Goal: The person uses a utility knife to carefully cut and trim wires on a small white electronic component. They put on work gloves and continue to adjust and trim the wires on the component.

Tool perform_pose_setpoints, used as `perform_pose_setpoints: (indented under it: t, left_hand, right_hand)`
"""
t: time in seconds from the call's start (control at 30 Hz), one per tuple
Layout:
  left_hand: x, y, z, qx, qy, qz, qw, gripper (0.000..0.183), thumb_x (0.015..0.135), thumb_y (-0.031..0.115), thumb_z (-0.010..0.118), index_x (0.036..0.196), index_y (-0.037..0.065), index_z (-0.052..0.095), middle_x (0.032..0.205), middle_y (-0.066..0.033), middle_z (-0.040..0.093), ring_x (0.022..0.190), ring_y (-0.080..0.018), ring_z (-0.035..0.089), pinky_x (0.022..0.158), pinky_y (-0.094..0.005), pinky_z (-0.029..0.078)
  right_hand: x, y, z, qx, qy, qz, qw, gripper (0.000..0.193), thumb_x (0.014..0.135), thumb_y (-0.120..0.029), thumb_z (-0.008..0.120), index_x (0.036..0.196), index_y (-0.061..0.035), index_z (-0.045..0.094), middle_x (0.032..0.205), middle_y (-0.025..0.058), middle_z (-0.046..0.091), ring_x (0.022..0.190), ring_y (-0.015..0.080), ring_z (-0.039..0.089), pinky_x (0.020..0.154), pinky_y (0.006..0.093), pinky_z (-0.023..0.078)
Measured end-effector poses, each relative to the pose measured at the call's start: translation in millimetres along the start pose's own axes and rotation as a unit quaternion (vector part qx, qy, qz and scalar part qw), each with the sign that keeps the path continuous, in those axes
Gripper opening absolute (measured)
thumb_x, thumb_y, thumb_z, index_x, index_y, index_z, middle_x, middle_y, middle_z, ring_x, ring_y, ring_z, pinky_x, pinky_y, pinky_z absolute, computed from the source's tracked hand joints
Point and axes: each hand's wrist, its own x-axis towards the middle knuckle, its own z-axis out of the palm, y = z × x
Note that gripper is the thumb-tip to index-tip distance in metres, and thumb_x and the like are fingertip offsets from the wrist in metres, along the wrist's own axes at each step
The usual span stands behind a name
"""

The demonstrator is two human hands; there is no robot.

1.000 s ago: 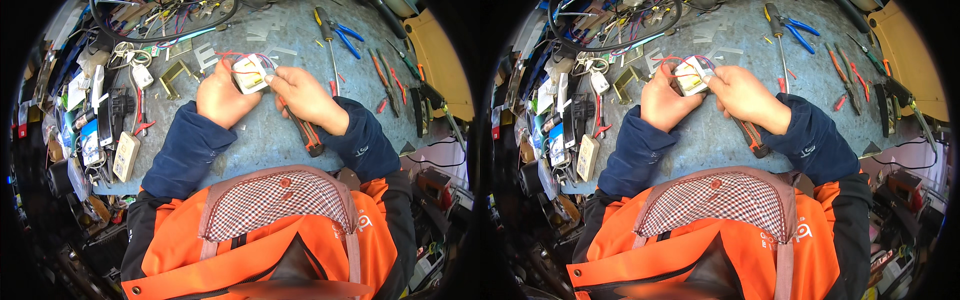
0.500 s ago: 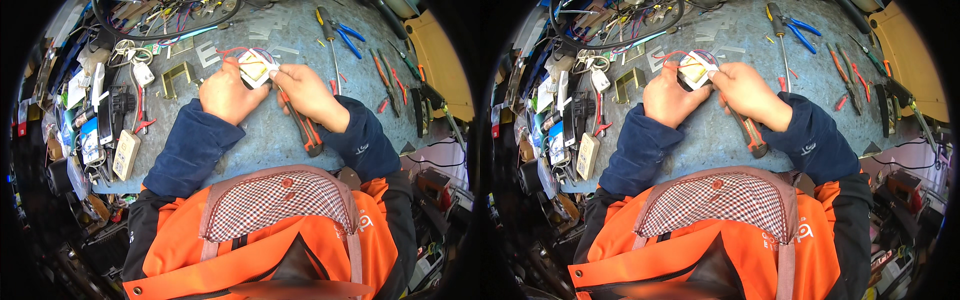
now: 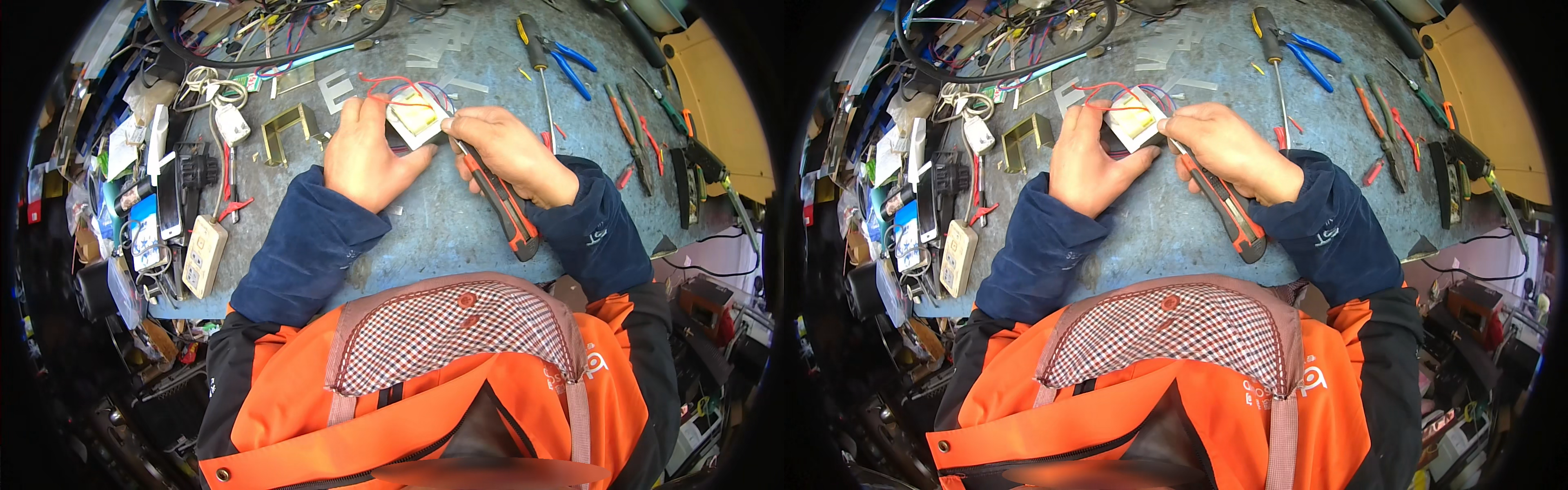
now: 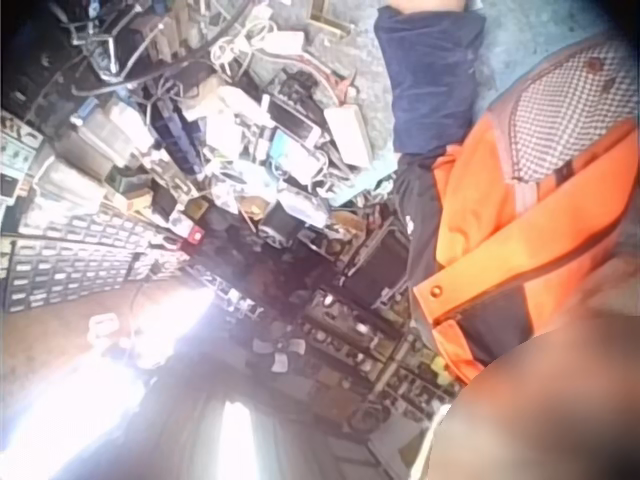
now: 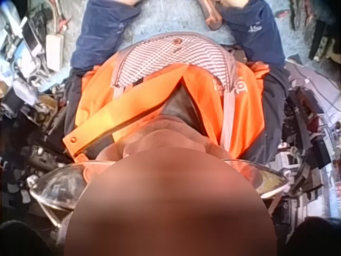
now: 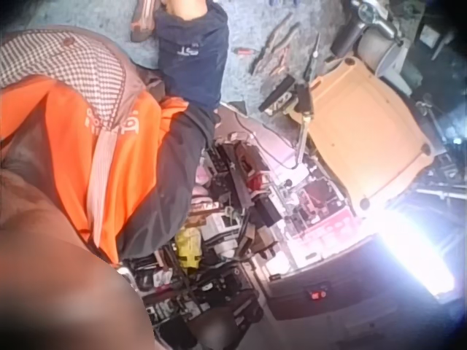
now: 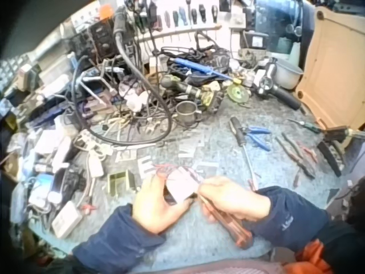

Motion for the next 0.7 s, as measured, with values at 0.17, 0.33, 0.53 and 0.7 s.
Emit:
perform_pose_setpoints:
  t: [0.17,0.33,0.53,0.7]
  left_hand:
    - [2,-13,0,-0.07,0.019,0.064,0.995,0.081,0.073,0.024,0.098,0.14,-0.002,0.06,0.12,-0.0177,0.068,0.111,-0.0349,0.073,0.093,-0.0446,0.062]
    - [3,-8,-1,-0.189,-0.054,-0.069,0.978,0.077,0.073,0.021,0.098,0.135,-0.002,0.06,0.121,-0.0177,0.069,0.108,-0.0316,0.075,0.093,-0.0425,0.062]
    - [5,-2,-3,-0.168,-0.063,-0.088,0.98,0.072,0.076,0.011,0.097,0.135,-0.001,0.056,0.116,-0.0176,0.075,0.102,-0.025,0.077,0.09,-0.0375,0.062]
    - [4,-12,4,-0.187,-0.04,-0.061,0.98,0.075,0.074,0.012,0.099,0.135,0.001,0.058,0.113,-0.0136,0.073,0.093,-0.0201,0.072,0.084,-0.036,0.06]
  right_hand:
    - [5,1,-8,-0.036,-0.021,-0.017,0.999,0.036,0.111,-0.036,0.062,0.091,-0.0063,0.065,0.067,0.0055,0.064,0.052,0.0139,0.062,0.047,0.0288,0.052]
    - [8,-1,-8,0.009,-0.001,-0.014,1.0,0.035,0.11,-0.034,0.062,0.093,-0.0047,0.067,0.066,0.0057,0.064,0.049,0.0138,0.06,0.046,0.0283,0.051]
    - [5,-4,-9,-0.023,-0.005,0.013,1.0,0.033,0.11,-0.033,0.061,0.097,-0.0039,0.068,0.068,0.0047,0.065,0.051,0.013,0.06,0.047,0.0293,0.052]
    - [4,-12,-7,-0.036,0.002,0.007,0.999,0.034,0.112,-0.033,0.06,0.096,-0.0032,0.067,0.069,0.0038,0.063,0.056,0.0123,0.06,0.05,0.0291,0.052]
